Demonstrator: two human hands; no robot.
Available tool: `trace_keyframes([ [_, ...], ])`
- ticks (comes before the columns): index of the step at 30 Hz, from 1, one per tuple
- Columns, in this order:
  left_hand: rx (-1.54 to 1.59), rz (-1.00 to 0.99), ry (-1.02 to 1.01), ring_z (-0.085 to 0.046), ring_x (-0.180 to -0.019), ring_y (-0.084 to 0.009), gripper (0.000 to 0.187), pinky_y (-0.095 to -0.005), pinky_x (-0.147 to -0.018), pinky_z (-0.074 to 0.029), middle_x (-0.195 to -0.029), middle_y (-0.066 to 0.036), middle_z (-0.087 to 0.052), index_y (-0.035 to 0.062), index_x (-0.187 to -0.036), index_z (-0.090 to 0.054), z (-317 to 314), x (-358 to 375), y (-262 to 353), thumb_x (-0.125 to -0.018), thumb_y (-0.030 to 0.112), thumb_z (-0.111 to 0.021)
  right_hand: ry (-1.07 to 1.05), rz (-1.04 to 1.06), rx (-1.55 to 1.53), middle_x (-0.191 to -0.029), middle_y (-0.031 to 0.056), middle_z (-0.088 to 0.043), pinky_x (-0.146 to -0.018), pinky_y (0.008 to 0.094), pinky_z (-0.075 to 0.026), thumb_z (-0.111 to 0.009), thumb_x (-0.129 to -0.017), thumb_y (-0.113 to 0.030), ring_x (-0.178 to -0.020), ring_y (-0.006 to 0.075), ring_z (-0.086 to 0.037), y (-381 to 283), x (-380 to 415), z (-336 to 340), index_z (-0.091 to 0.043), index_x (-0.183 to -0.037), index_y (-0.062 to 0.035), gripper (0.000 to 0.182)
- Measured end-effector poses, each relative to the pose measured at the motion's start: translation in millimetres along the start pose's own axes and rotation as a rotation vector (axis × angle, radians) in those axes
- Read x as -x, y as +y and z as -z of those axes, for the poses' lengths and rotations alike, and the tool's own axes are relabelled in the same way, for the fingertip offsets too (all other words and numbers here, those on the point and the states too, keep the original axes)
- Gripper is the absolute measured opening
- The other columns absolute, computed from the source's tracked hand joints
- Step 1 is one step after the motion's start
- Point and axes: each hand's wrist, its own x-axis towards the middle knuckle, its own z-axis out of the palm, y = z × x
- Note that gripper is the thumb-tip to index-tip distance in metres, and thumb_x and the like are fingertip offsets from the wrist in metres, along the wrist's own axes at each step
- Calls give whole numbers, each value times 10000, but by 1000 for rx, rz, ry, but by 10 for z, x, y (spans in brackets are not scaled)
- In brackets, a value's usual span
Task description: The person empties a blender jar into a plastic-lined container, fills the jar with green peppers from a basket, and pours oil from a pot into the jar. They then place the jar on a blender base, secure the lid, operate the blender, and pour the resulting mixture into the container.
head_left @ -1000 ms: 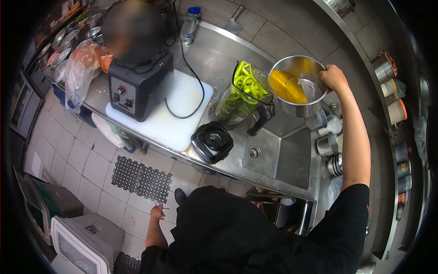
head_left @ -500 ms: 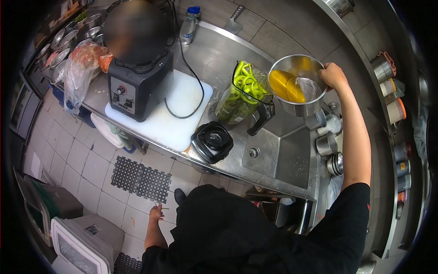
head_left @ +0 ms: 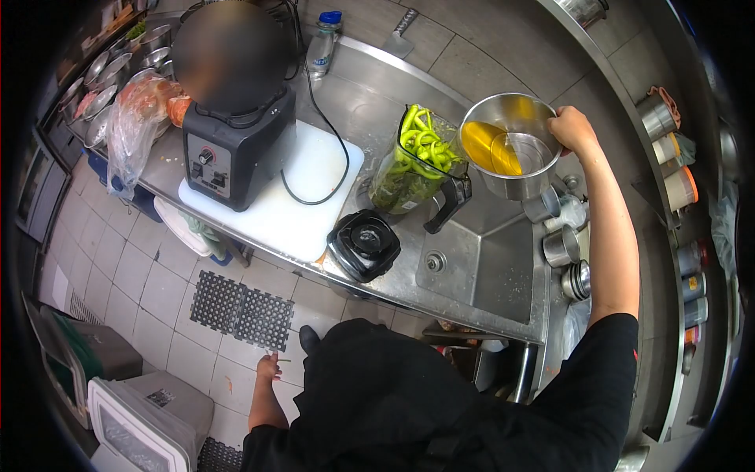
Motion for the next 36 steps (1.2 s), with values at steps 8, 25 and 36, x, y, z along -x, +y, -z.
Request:
trace_keyframes([
  [8, 12, 7, -10, -682, -658, -269, 590, -404, -488, -569, -864, -148, -632, 24, -1204, -509, -6, -31, -7, -934, 549, -520, 0, 7, -3, -800, 227, -689, -537, 382, -578, -509, -788, -113, -574, 333, -693, 64, -47, -31, -658, -948, 73, 288],
  [25, -119, -41, 26, -650, -585, -248, 570, -431, -475, -565, -808, -136, -610, 14, -1099, -535, 114, 201, 424, -933, 559, -510, -57, -420, -977, -662, 63, -559, -424, 378, -533, -601, -756, -112, -517, 217, -586, 2278, 719, -2163, -575, -743, -28, 88],
  [36, -254, -114, 116, -683, -654, -250, 632, -389, -493, -571, -843, -158, -640, -1, -1080, -581, -566, 550, 1161, -888, 601, -568, -337, -616, -574, -680, 147, -695, -661, 379, -546, -593, -769, -257, -618, 251, -706, 3760, 1312, -4531, -724, -820, -39, 260],
])
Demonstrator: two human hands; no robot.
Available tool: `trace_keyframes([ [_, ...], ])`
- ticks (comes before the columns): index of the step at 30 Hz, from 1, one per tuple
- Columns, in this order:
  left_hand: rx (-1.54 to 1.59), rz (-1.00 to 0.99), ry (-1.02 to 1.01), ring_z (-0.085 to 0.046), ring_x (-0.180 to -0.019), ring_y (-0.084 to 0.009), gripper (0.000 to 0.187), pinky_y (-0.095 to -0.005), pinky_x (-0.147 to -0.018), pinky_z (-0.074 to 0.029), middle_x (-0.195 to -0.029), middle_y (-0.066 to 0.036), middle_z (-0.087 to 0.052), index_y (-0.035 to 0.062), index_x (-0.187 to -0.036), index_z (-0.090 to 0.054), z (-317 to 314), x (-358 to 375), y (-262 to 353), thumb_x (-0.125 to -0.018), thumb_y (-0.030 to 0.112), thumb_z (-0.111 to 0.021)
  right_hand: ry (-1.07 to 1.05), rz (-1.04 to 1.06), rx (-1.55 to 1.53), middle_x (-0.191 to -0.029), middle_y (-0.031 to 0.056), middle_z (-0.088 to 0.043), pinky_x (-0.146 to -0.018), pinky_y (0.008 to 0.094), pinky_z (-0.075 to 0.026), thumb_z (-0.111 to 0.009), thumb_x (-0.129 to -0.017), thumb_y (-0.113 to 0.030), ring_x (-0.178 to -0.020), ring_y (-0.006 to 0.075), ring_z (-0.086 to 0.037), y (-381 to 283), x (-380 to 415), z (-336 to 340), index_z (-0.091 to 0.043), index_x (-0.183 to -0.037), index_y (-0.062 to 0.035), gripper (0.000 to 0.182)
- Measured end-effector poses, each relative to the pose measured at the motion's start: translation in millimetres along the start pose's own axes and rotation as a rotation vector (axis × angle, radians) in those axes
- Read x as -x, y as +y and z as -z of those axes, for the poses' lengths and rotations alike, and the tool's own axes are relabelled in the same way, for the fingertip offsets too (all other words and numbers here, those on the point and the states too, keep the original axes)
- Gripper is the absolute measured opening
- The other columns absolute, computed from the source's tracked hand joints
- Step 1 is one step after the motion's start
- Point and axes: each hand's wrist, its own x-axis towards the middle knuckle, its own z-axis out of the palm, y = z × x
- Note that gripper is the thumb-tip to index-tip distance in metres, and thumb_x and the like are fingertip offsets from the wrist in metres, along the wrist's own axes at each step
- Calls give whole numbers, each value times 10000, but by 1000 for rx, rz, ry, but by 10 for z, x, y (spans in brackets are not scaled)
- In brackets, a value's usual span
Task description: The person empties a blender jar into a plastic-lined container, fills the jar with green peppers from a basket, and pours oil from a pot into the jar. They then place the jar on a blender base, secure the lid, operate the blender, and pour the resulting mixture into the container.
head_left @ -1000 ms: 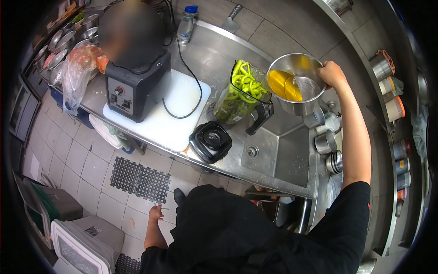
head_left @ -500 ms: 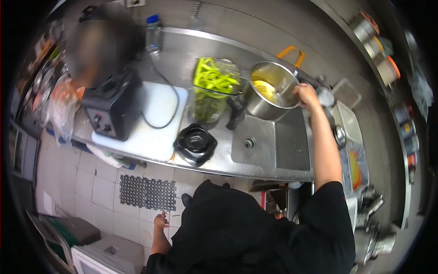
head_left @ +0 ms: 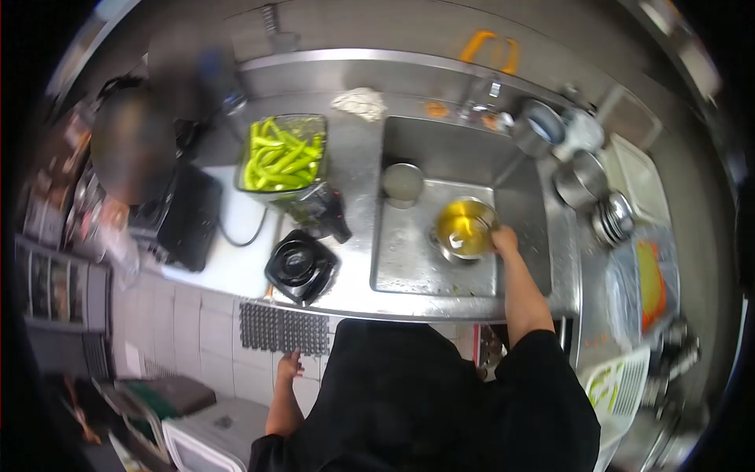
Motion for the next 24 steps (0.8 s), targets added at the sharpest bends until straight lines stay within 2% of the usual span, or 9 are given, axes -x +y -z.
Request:
trace_keyframes([
  [1, 1, -25, 30, -684, -660, -250, 651, -381, -490, -565, -844, -156, -641, -3, -1087, -590, -79, 71, 118, -878, 613, -577, -31, 8, 155, -671, 147, -693, -662, 387, -549, -597, -777, -244, -624, 252, -709, 284, -242, -145, -727, -814, -38, 246],
  [2, 14, -45, 50, -683, -666, -243, 638, -370, -495, -554, -841, -144, -642, 2, -1086, -592, -143, 182, 225, -882, 606, -576, -142, -26, 184, -920, 191, -696, -556, 402, -588, -635, -773, -174, -708, 299, -707, 706, -637, -374, -676, -1007, 7, 298],
  [4, 26, -75, 98, -679, -676, -227, 600, -348, -511, -534, -829, -118, -640, 11, -1060, -597, -284, 470, 440, -893, 587, -575, -192, -158, 36, -902, 182, -680, -542, 446, -601, -636, -748, -66, -715, 306, -697, 1156, -952, -702, -647, -1042, 7, 304],
  [5, 24, -84, 126, -677, -681, -219, 576, -336, -522, -524, -818, -103, -638, 15, -1034, -601, -344, 661, 557, -900, 575, -575, -157, -51, 77, -686, 197, -689, -571, 381, -558, -607, -801, -163, -539, 304, -691, 1522, -1166, -967, -688, -892, 59, 253],
  [10, 32, 12, 229, -687, -717, -215, 533, -339, -546, -531, -862, -114, -663, 10, -1029, -609, -510, 1319, 408, -922, 531, -568, -462, -269, -161, -965, 222, -630, -600, 543, -588, -612, -812, 0, -794, 363, -659, 1677, -1247, -1104, -576, -1139, 50, 333],
  [15, 179, 126, 321, -685, -715, -211, 538, -353, -552, -548, -866, -121, -663, -1, -1027, -609, -439, 1573, -229, -929, 525, -558, -597, -324, 70, -908, 219, -635, -554, 505, -558, -636, -857, -174, -728, 349, -649, 1490, -1220, -1087, -595, -1151, 34, 362],
  [17, 249, 131, 347, -683, -711, -208, 537, -358, -554, -553, -858, -119, -660, -2, -1031, -610, -286, 1563, -338, -932, 522, -554, -517, -67, 343, -779, 166, -627, -460, 444, -481, -606, -887, -252, -613, 317, -609, 1518, -1627, -1123, -616, -1115, -6, 336],
  [21, 548, -209, 447, -661, -763, -186, 498, -327, -602, -542, -898, -91, -644, 22, -1102, -596, 367, 1473, 44, -959, 493, -525, -352, 154, -226, -623, -19, -474, -375, 316, -335, -545, -929, -282, -444, 111, -420, 301, -1567, -1004, -594, -966, -144, 152],
  [24, 567, -455, 400, -646, -822, -176, 455, -314, -667, -528, -932, -84, -633, 27, -1142, -577, 1028, 1635, 909, -994, 447, -486, -530, 439, -406, -896, -22, -626, -644, 253, -448, -613, -938, -380, -757, 94, -584, -1508, 103, -422, -587, -1149, -143, 318],
])
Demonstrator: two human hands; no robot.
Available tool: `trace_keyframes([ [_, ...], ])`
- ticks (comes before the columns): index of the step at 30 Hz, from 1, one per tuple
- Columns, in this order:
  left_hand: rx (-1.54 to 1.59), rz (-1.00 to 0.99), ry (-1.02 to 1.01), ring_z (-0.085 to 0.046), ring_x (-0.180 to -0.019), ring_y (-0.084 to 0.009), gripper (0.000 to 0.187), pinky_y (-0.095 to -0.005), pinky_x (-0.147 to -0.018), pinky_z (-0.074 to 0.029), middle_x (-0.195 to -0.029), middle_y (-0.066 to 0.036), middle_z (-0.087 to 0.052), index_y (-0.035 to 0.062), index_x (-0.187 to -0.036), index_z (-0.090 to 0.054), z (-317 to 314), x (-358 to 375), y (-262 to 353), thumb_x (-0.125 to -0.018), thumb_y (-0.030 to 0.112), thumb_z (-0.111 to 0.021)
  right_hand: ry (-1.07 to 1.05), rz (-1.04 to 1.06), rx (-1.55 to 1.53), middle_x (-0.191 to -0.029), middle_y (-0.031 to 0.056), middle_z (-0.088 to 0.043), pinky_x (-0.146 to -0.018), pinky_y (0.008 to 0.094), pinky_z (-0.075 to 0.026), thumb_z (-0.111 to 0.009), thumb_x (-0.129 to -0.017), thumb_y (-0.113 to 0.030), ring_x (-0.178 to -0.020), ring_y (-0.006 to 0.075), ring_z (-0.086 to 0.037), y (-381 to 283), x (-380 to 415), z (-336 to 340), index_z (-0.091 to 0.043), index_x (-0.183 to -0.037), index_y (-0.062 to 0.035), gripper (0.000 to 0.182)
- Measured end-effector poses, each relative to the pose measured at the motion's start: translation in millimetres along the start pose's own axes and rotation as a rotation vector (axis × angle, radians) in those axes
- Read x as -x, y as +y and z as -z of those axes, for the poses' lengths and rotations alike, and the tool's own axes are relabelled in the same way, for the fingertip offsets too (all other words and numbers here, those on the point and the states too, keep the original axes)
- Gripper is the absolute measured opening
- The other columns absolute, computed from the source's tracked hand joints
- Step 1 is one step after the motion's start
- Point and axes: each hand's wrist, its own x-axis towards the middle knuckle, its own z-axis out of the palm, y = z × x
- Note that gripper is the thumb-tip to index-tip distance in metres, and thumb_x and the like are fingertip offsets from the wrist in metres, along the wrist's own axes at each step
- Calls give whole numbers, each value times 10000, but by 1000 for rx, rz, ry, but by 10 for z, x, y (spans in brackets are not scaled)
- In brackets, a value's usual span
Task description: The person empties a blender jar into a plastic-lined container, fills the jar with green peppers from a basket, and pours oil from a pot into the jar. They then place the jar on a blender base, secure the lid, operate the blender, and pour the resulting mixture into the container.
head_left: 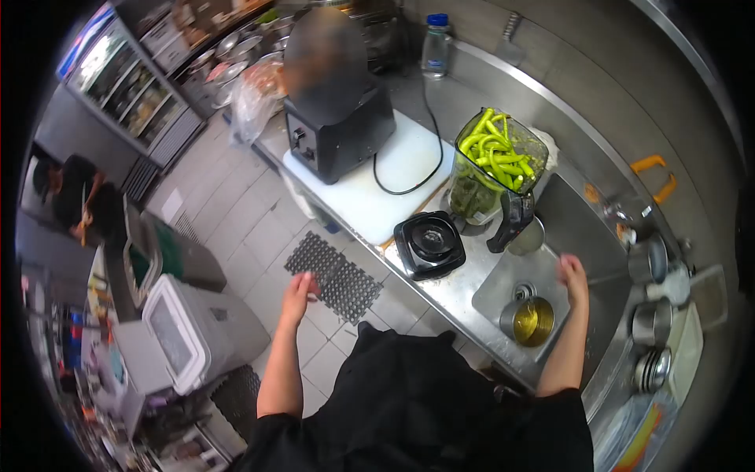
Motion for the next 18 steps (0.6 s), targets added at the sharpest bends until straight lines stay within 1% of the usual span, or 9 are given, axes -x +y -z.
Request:
trace_keyframes([
  [1, 52, -81, -61, -647, -832, -169, 436, -298, -671, -525, -957, -90, -641, 18, -1151, -579, -4, -159, 305, -1000, 418, -495, -64, 71, -43, -1127, 50, -641, -784, 269, -473, -617, -941, -375, -973, 144, -624, -732, 358, -383, -565, -1239, -94, 413],
  [3, 127, -210, -183, -641, -877, -159, 390, -291, -697, -518, -974, -86, -642, 15, -1179, -571, -47, -494, 794, -1018, 357, -476, -281, 252, -217, -1227, 71, -605, -898, 311, -470, -612, -946, -316, -1122, 177, -587, -1411, 695, -907, -546, -1274, -69, 416],
  [5, 88, -326, -304, -636, -909, -150, 380, -287, -719, -514, -1012, -92, -645, 20, -1209, -563, -258, -509, 1618, -1020, 337, -474, -279, 450, -216, -1229, 82, -586, -942, 324, -457, -652, -926, -286, -1109, 176, -583, -1800, 942, -1425, -480, -1335, -40, 508],
  [7, 70, -456, -443, -636, -915, -147, 379, -281, -746, -509, -1053, -90, -647, 39, -1245, -553, -523, -655, 2147, -1017, 334, -482, -179, 555, -149, -1160, 71, -592, -908, 297, -460, -728, -874, -246, -1055, 140, -574, -1917, 1035, -1793, -488, -1283, -46, 515],
  [11, -38, -625, -652, -620, -972, -155, 432, -283, -765, -500, -1144, -87, -621, 52, -1301, -508, -1334, -914, 2956, -1033, 381, -428, 276, 559, -126, -907, 15, -617, -731, 291, -492, -814, -785, -237, -795, 119, -580, -1963, 1031, -2278, -533, -1104, -40, 469],
  [13, -31, -589, -699, -594, -1048, -176, 547, -314, -818, -493, -1218, -94, -599, 51, -1328, -495, -1822, -1147, 3180, -1012, 491, -416, 485, 597, -39, -910, 22, -625, -745, 277, -484, -808, -784, -224, -806, 122, -582, -1918, 941, -2398, -554, -1090, -30, 442],
  [15, -113, -693, -663, -556, -1135, -206, 714, -372, -890, -471, -1276, -110, -576, 49, -1350, -483, -2371, -1585, 3224, -974, 638, -340, 590, 585, -52, -925, 24, -629, -751, 275, -483, -804, -784, -207, -815, 121, -582, -1993, 918, -2513, -557, -1092, -26, 434],
  [16, -118, -706, -675, -556, -1135, -206, 714, -372, -890, -471, -1276, -110, -576, 49, -1350, -483, -2559, -1687, 3295, -974, 638, -340, 671, 558, -65, -940, 26, -632, -758, 273, -481, -799, -784, -190, -824, 120, -582, -2017, 903, -2572, -561, -1093, -22, 426],
  [18, -120, -534, -851, -490, -1266, -243, 851, -423, -993, -414, -1389, -137, -517, 44, -1421, -427, -2881, -1840, 3414, -938, 725, -260, 712, 592, -133, -951, 29, -633, -766, 273, -482, -793, -784, -170, -833, 116, -580, -2030, 859, -2644, -560, -1099, -22, 419],
])
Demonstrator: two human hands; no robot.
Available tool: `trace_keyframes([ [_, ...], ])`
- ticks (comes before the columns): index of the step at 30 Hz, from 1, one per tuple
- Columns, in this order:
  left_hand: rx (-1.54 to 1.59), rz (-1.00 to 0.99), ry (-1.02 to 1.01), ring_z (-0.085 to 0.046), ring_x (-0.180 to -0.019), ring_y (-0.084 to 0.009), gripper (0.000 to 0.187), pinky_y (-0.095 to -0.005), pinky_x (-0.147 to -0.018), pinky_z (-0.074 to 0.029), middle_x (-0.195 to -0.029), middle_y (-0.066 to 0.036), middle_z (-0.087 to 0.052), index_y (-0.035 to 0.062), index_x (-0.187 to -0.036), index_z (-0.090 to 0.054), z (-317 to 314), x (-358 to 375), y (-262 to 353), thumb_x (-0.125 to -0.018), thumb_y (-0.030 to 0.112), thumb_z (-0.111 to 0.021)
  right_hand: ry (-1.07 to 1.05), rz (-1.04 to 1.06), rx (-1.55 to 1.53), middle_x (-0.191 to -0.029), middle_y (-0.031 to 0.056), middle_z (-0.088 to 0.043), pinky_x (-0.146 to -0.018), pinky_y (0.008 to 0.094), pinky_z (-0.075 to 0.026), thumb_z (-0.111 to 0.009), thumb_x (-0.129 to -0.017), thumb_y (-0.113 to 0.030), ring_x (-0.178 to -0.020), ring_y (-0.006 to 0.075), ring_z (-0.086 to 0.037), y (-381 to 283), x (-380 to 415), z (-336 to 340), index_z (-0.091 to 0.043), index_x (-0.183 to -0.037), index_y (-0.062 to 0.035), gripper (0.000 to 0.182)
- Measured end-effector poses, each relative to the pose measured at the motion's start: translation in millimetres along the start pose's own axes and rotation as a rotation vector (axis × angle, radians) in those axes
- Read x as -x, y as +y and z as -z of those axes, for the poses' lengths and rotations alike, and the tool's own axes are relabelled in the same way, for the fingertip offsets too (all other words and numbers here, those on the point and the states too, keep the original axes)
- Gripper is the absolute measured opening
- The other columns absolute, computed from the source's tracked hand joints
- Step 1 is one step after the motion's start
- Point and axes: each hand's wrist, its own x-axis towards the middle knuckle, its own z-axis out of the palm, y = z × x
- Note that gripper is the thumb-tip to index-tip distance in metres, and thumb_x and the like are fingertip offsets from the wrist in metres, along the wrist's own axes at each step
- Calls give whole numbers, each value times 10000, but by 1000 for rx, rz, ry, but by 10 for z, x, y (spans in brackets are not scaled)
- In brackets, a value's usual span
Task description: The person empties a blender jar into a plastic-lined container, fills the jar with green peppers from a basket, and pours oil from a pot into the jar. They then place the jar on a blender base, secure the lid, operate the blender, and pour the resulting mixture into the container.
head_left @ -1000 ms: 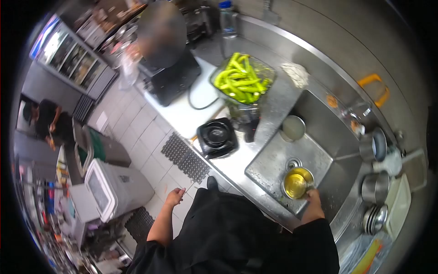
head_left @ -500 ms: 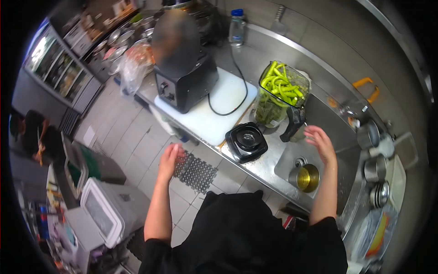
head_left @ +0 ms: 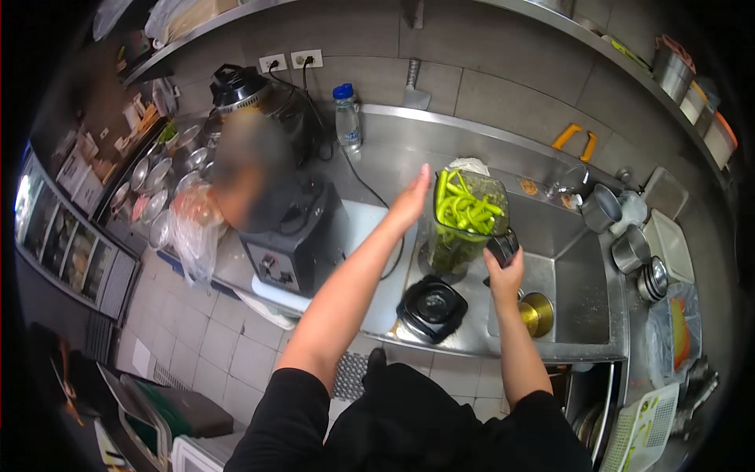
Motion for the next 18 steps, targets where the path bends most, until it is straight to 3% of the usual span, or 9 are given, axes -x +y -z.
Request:
trace_keyframes([
  [2, -17, 0, -108, -342, -1403, -295, 923, -369, -1136, -264, -1500, -192, -388, -1, -1461, -371, -89, 9, 245, -931, 740, -221, 36, -50, -43, -975, 29, -632, -789, 274, -486, -769, -788, -108, -862, 105, -586, 2, 6, -42, -555, -1119, -23, 404],
  [3, 125, -79, -85, -356, -1390, -288, 894, -339, -1144, -245, -1472, -200, -423, -8, -1423, -432, -169, 70, 321, -946, 719, -224, 16, -79, -41, -986, 28, -632, -798, 270, -487, -756, -790, -84, -876, 102, -592, 92, -2, -10, -549, -1136, -21, 408],
  [7, 107, -159, -91, -472, -1292, -290, 811, -351, -1090, -320, -1345, -204, -544, -37, -1319, -516, -63, -209, 194, -985, 649, -238, 33, -73, -41, -988, 32, -648, -794, 264, -493, -758, -767, -59, -860, 110, -608, 46, -182, -99, -563, -1129, -8, 414],
  [9, 186, -106, -236, -335, -1401, -252, 859, -334, -1155, -226, -1487, -175, -409, -41, -1424, -404, 185, -255, 317, -975, 670, -230, 32, -43, 17, -978, 29, -649, -799, 258, -486, -765, -758, -49, -856, 103, -602, -324, -325, -245, -564, -1112, -7, 409],
  [10, 186, -100, -225, -335, -1401, -252, 859, -334, -1155, -226, -1487, -175, -409, -41, -1424, -404, 330, -249, 427, -975, 670, -230, 25, -27, 33, -968, 25, -647, -794, 256, -484, -765, -757, -48, -853, 100, -599, -517, -400, -327, -566, -1104, -7, 402],
  [12, 193, -227, -90, -504, -1234, -258, 812, -342, -1063, -340, -1267, -184, -584, -42, -1270, -531, 565, -199, 745, -967, 673, -292, 9, 22, 59, -949, 16, -642, -784, 249, -479, -768, -755, -50, -846, 95, -592, -958, -554, -477, -569, -1093, -8, 395],
  [16, 186, -400, -88, -492, -1247, -258, 916, -343, -1079, -331, -1283, -207, -566, -83, -1256, -521, 1287, -154, 1530, -910, 745, -340, 26, 155, -2, -950, 10, -641, -795, 244, -477, -783, -750, -77, -836, 91, -593, -1789, -753, -921, -583, -1101, -17, 408],
  [17, 220, -497, -16, -509, -1210, -247, 911, -340, -1063, -342, -1244, -196, -584, -72, -1228, -545, 1402, -328, 1569, -897, 757, -359, 28, 183, -34, -959, 12, -645, -797, 250, -481, -784, -753, -82, -840, 93, -598, -1958, -768, -1051, -588, -1102, -19, 406],
  [18, 223, -556, -94, -527, -1151, -219, 885, -329, -1033, -360, -1187, -171, -605, -67, -1177, -571, 1631, -74, 1899, -894, 752, -386, 34, 185, -30, -959, 12, -645, -797, 250, -481, -784, -753, -82, -840, 93, -598, -2118, -756, -1209, -588, -1102, -19, 406],
])
